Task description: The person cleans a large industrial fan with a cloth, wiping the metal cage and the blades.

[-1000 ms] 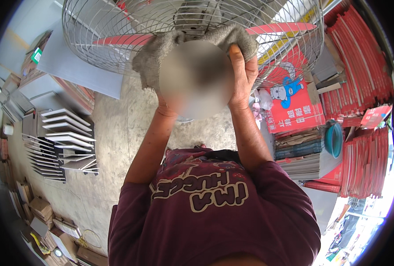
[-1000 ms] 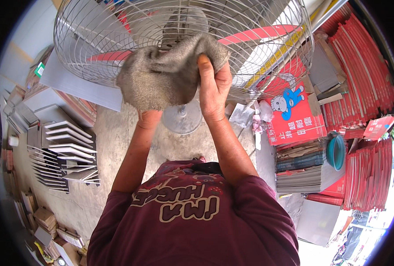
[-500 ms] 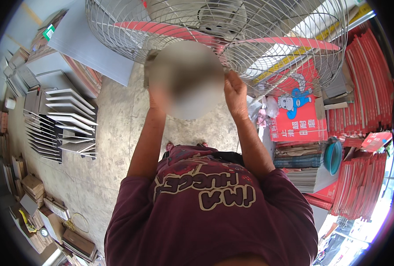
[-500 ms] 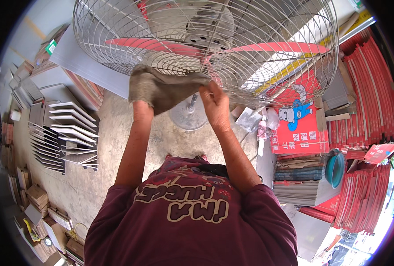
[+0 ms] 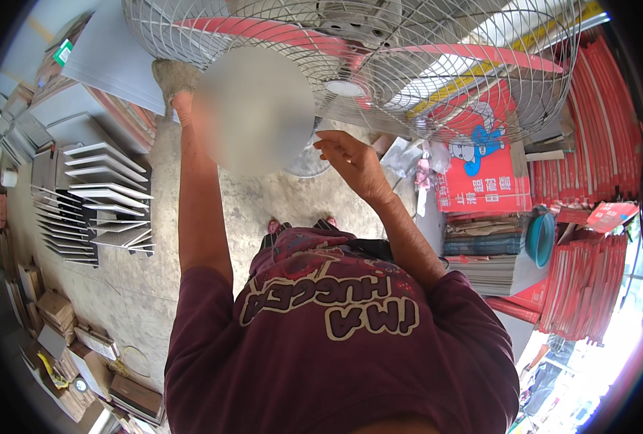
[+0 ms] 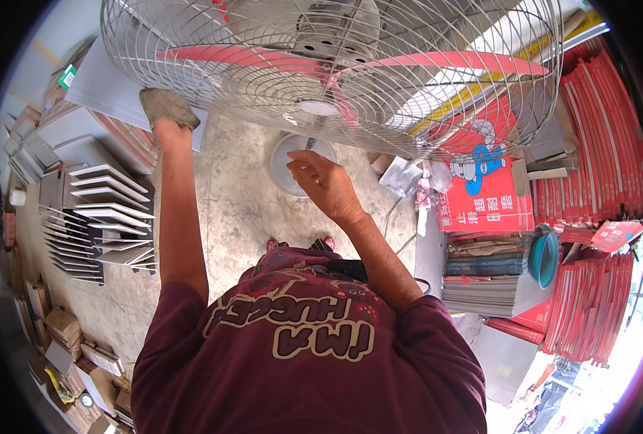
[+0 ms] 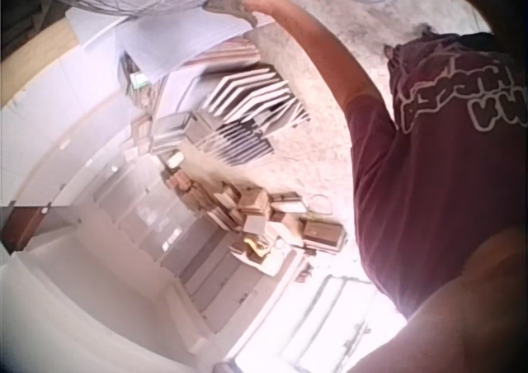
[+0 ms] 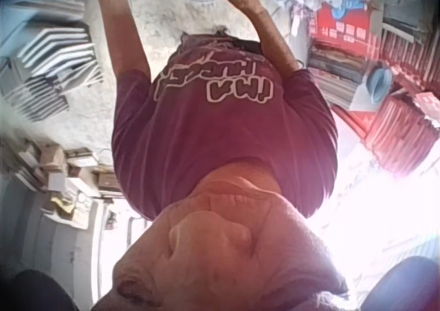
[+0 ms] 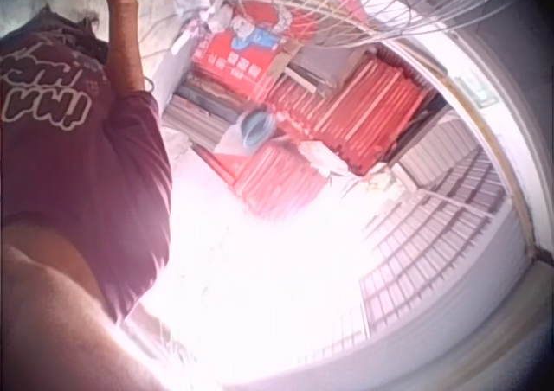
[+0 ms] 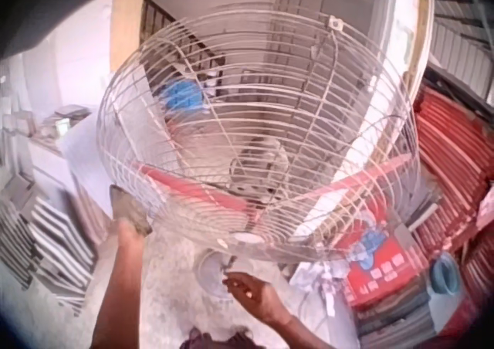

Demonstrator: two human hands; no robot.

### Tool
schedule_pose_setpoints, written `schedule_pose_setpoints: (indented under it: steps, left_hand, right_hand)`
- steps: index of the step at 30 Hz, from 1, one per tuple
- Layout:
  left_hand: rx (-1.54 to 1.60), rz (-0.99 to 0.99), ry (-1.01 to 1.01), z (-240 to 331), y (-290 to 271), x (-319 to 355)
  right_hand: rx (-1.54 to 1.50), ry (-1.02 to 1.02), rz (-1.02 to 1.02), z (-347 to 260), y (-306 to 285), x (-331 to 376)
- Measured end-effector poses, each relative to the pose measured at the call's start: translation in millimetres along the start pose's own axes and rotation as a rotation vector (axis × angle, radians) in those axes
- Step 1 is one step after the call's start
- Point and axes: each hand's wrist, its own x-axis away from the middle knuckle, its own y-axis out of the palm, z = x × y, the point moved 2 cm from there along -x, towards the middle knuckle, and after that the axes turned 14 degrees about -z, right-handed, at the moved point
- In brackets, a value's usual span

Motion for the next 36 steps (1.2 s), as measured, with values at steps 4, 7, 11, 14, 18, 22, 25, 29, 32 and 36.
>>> schedule_pose_setpoints:
  steps: [4,7,11,14,18,22,25,29,32,36]
  left_hand:
    - [-0.057,0.186,-0.062,-34.3,-19.5,13.4]
    - [-0.08,0.29,-0.113,-54.1,-34.7,26.7]
    - [-0.074,0.353,-0.161,-86.1,-38.9,33.8]
    - [-0.053,0.374,-0.18,-113.7,-33.5,30.6]
    - [0.0,0.394,-0.218,-150.7,2.6,28.1]
    - [0.146,0.417,-0.353,-160.8,33.7,49.3]
    - [0.123,0.389,-0.299,-148.1,16.2,42.6]
    - [-0.023,0.364,-0.187,-114.9,-13.9,22.7]
    - [-0.061,0.49,-0.254,-91.5,-17.9,12.9]
    - [-0.055,0.48,-0.301,-103.7,-12.9,11.5]
  right_hand:
    - [0.063,0.019,0.011,0.7,-2.6,14.0]
    - [0.062,0.064,-0.017,0.1,-7.4,23.2]
    - [0.044,0.106,-0.015,6.5,-8.5,33.0]
    - [0.038,0.088,-0.017,10.8,-6.1,37.8]
    - [0.034,0.109,-0.029,9.4,-6.5,41.9]
    - [0.026,0.09,0.018,10.6,-8.3,45.4]
    - [0.035,0.075,0.029,10.1,-8.9,46.1]
    - [0.03,0.066,0.026,16.7,-7.9,47.5]
    - [0.024,0.077,0.027,20.2,-9.1,50.4]
    - [0.032,0.097,0.02,21.6,-11.7,54.1]
